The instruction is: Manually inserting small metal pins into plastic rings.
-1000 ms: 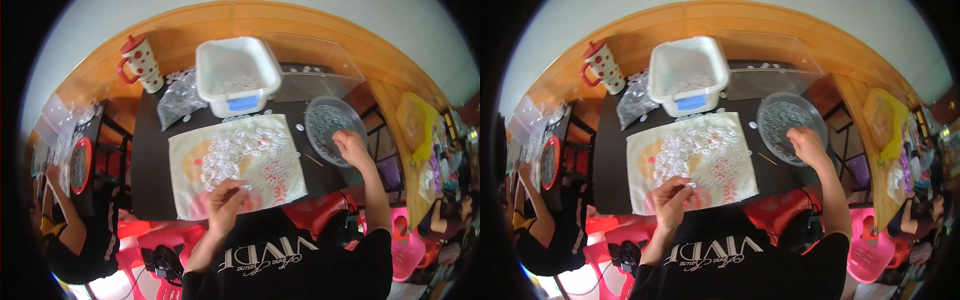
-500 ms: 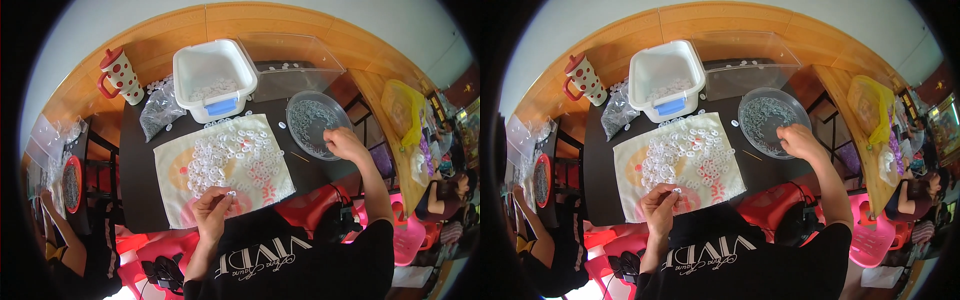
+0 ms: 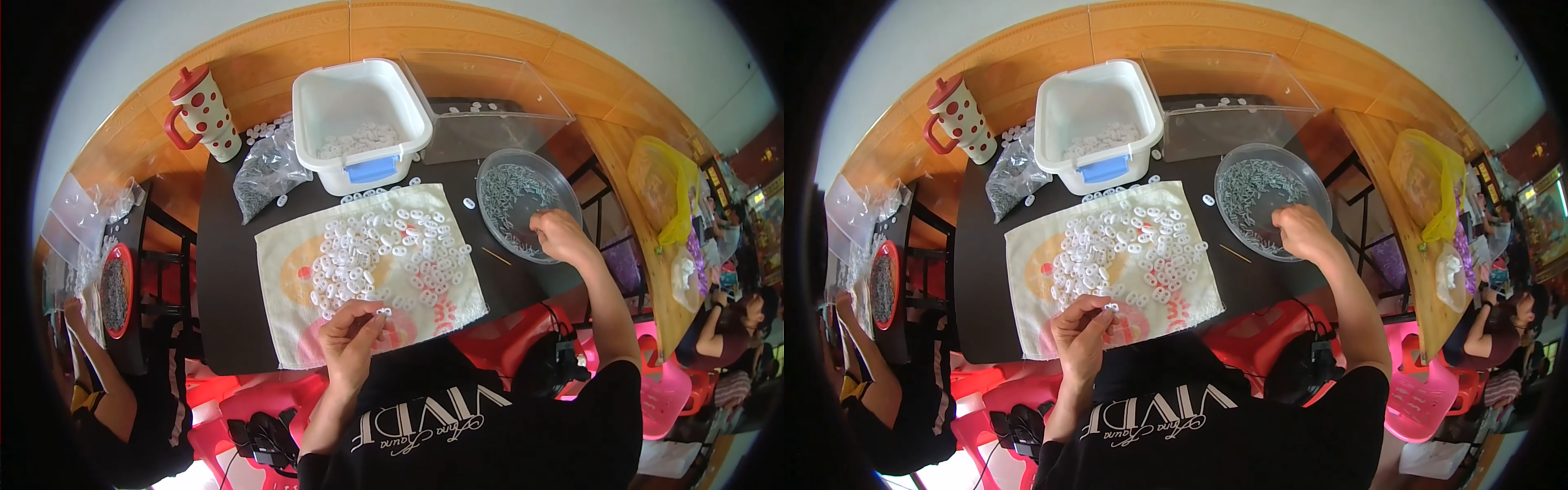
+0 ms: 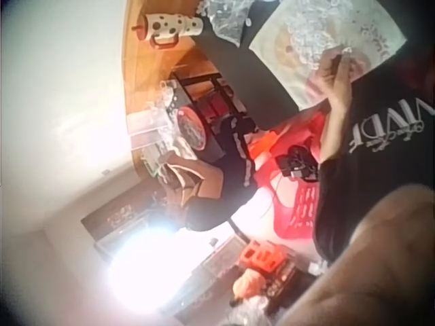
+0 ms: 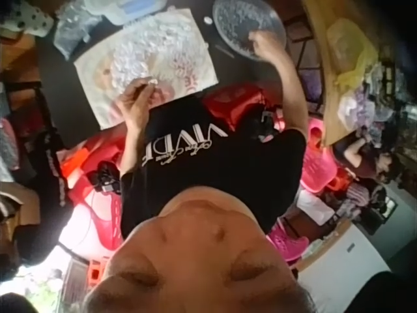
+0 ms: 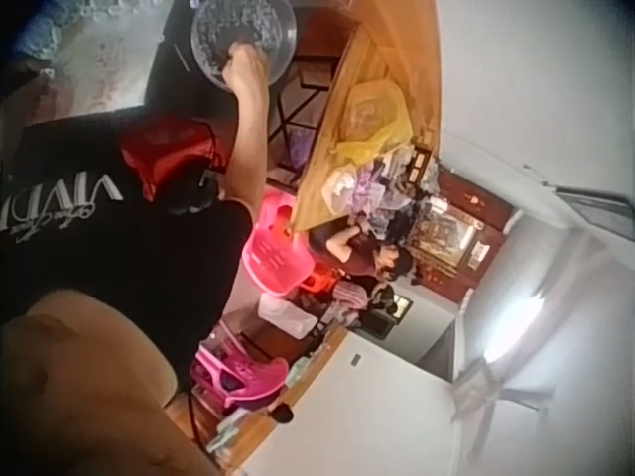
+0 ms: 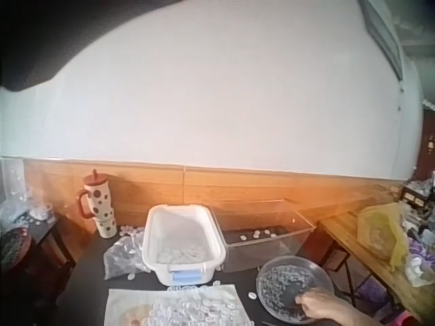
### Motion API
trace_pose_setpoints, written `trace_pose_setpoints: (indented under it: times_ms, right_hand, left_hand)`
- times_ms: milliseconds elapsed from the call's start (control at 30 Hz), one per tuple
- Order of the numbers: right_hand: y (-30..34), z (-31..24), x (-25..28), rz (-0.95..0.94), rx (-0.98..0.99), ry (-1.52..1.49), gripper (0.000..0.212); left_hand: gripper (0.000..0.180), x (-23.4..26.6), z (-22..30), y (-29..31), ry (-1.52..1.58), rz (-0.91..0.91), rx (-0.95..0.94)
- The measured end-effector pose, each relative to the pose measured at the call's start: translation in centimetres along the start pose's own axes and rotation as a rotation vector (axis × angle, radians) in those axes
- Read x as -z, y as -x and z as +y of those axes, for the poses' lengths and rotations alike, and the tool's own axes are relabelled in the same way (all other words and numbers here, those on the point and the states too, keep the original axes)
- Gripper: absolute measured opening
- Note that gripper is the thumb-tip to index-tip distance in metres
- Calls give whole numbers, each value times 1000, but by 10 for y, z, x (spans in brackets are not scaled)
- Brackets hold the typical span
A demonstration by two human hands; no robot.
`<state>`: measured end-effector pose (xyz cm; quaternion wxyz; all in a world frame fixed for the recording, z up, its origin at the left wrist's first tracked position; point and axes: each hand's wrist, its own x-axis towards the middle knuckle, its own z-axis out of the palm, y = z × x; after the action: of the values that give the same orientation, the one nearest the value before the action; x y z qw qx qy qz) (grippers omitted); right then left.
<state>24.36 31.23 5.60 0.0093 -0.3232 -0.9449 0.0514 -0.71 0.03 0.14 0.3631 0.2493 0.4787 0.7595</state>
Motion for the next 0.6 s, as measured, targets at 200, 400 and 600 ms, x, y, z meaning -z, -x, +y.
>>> trace_pose_setpoints:
  times_ms: [200,400,600]
  right_hand:
    - [-1,-2,-8,27,45,65,3]
    - [-4,-7,-3,67,3,22,11]
    - [-13,-67,10,251,124,-884,7]
  left_hand:
    - [18,-4,4,1,13,-13,91]
    - [18,-3,6,2,-5,-37,91]
    - [23,0,5,5,-25,-28,82]
